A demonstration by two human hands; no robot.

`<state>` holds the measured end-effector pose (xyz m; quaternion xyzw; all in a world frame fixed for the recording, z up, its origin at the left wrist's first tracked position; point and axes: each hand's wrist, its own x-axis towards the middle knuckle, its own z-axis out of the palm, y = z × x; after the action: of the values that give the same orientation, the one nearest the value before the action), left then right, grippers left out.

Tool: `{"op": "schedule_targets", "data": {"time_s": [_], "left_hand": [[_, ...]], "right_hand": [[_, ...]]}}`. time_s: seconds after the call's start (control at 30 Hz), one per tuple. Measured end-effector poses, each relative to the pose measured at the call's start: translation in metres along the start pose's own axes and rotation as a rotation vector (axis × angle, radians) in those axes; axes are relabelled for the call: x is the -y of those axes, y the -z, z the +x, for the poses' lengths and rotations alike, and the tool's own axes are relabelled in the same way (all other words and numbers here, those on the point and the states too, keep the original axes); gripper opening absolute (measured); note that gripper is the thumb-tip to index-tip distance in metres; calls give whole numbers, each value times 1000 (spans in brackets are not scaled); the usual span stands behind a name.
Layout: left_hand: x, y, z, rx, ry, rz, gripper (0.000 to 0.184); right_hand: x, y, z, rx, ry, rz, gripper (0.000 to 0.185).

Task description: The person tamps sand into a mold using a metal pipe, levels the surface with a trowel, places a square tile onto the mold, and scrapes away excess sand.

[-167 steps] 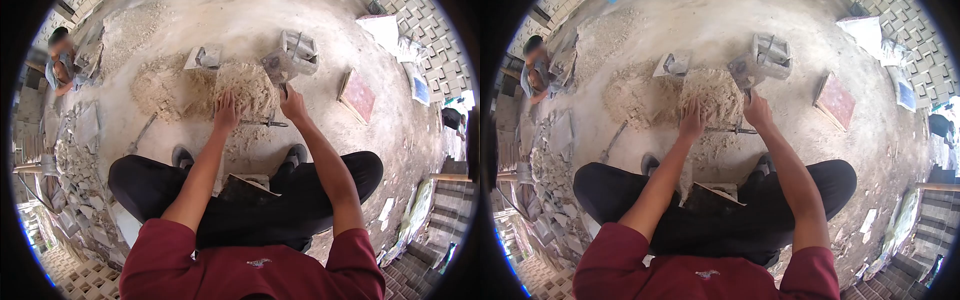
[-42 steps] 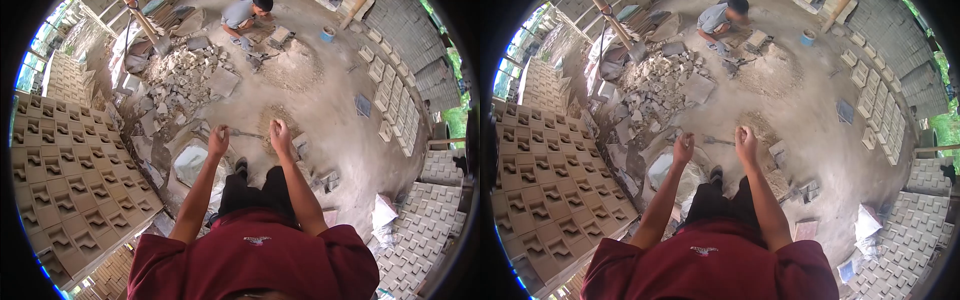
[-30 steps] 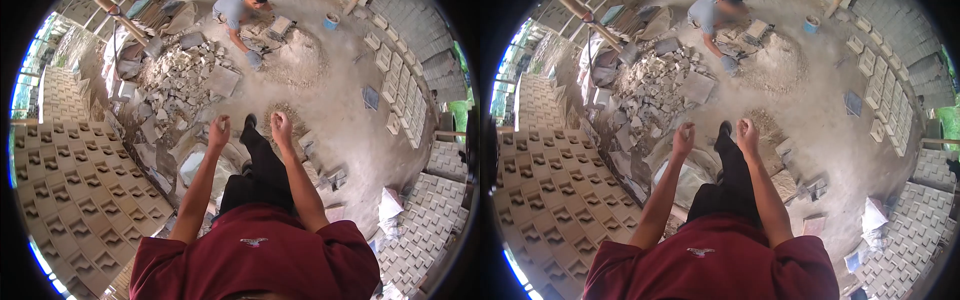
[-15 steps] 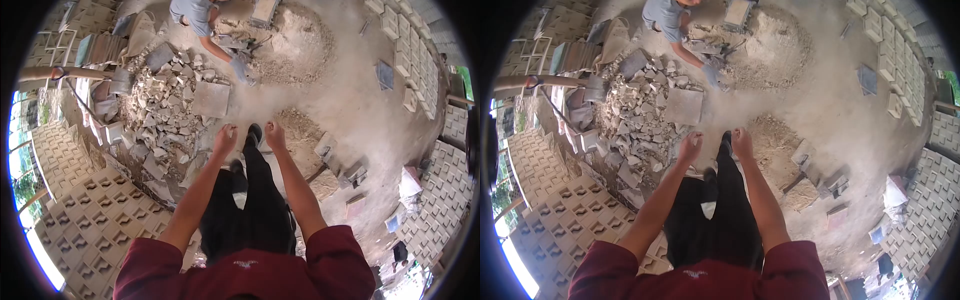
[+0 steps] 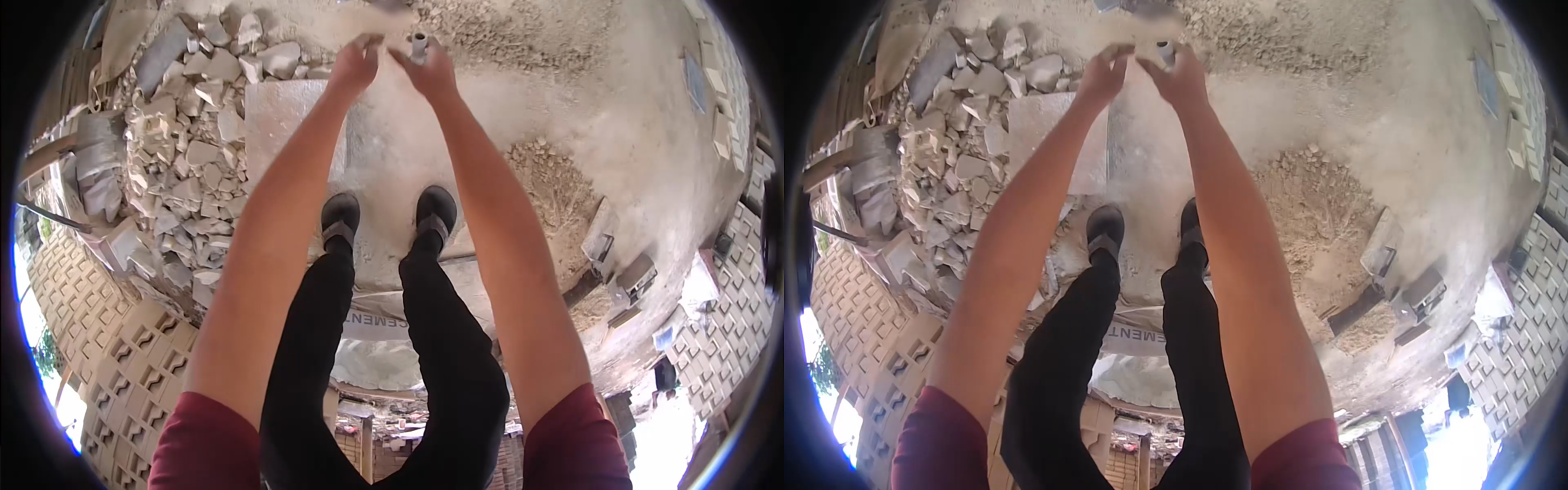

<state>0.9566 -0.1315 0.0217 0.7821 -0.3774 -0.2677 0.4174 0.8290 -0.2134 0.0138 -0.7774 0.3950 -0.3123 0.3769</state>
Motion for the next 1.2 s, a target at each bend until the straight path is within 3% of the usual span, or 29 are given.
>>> {"op": "schedule_targets", "data": {"time_s": [0.07,0.1,0.17,0.23,0.3,0.37,0.4,0.47,0.57,0.6,0.67,0.7,0.77,0.83,0.9,0.93,1.0,1.07,1.1,1.2], "left_hand": [[-9,-2,11,-52,-93,-26,26],[-11,-2,7,-51,-90,-22,26],[-20,12,8,-53,-53,-20,26],[-27,22,4,-56,-76,-37,25],[-53,35,-23,-14,-47,-74,24],[-128,54,-35,51,-96,-104,23],[-141,58,-52,37,-127,-110,23],[-226,68,-100,178,-65,-189,21],[-361,88,-151,325,-208,-155,19],[-378,103,-173,324,-218,-157,19],[-452,122,-221,461,-385,-252,18],[-477,135,-240,553,-474,-309,17],[-521,152,-290,595,-574,-264,15],[-560,156,-304,605,-636,-237,13],[-663,189,-439,721,-786,-152,15],[-651,179,-413,750,-760,-78,17],[-660,169,-445,845,-806,-82,20],[-670,150,-401,933,-837,-246,19],[-682,136,-441,988,-940,-226,21],[-740,120,-463,1018,-1059,-154,21]], "right_hand": [[8,-8,17,101,-243,-15,42],[5,-6,11,103,-246,-11,42],[10,-4,11,-105,-158,172,49],[28,14,5,-91,-303,95,48],[37,36,-25,-77,-518,292,45],[97,86,-72,-237,-607,434,43],[116,109,-70,-158,-708,470,42],[194,184,-97,-289,-799,487,44],[299,282,-112,-532,-770,518,47],[322,286,-129,-539,-749,509,47],[380,346,-149,-647,-578,349,47],[417,371,-162,-784,-580,329,47],[490,424,-196,-697,-688,377,44],[525,466,-204,-799,-696,405,44],[631,556,-324,-1117,-563,568,49],[615,547,-300,-1109,-587,565,49],[631,557,-342,-1305,-508,585,49],[621,554,-311,-1303,-578,500,48],[624,572,-363,-1364,-544,506,47],[628,614,-392,-1437,-517,460,48]]}}
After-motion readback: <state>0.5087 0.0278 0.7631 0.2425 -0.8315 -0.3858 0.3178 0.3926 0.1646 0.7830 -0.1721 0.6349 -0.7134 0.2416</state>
